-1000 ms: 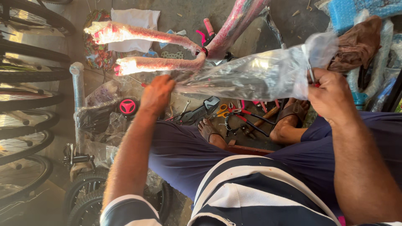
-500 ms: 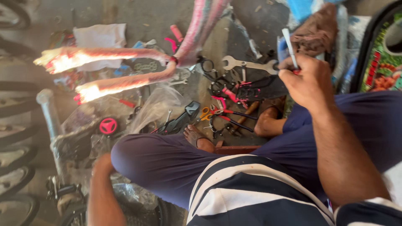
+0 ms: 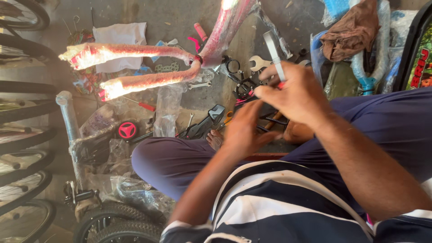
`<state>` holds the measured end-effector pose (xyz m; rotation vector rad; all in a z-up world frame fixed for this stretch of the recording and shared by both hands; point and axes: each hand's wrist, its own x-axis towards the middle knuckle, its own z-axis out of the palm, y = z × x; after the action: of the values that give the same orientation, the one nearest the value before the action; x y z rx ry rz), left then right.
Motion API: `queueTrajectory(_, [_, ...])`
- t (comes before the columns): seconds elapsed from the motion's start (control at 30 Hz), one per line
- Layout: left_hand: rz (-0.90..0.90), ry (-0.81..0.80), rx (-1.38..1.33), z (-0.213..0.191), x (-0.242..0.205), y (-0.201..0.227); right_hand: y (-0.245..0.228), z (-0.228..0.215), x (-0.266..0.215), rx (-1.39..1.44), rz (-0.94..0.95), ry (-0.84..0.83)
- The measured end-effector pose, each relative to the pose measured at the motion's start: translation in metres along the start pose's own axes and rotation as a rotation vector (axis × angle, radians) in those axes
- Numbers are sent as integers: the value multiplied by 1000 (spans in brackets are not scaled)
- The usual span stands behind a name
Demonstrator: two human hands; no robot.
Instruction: The person sits on the floor and unpacks several bicycle components from plastic bags. They use a screwdriver to adjust a black part and then attach a wrapped handlebar to the bicycle frame.
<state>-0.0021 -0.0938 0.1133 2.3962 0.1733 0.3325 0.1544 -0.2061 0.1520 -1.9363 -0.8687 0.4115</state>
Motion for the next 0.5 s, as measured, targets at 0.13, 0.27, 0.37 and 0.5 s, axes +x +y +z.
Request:
queueTrajectory(0.13, [-359, 8, -244, 30, -3, -29, 12, 9, -9, 298, 198, -93])
queueTrajectory(0.27, [-591, 175, -757, 18, -45, -73, 47, 5, -31, 1160, 575, 50])
queueTrajectory(0.37, [-585, 230, -856, 7, -75, -90, 61, 22, -64, 1092, 664, -170])
queueTrajectory(0.5, [-658, 211, -568, 11, -92, -88, 66, 27, -99, 839, 601, -321])
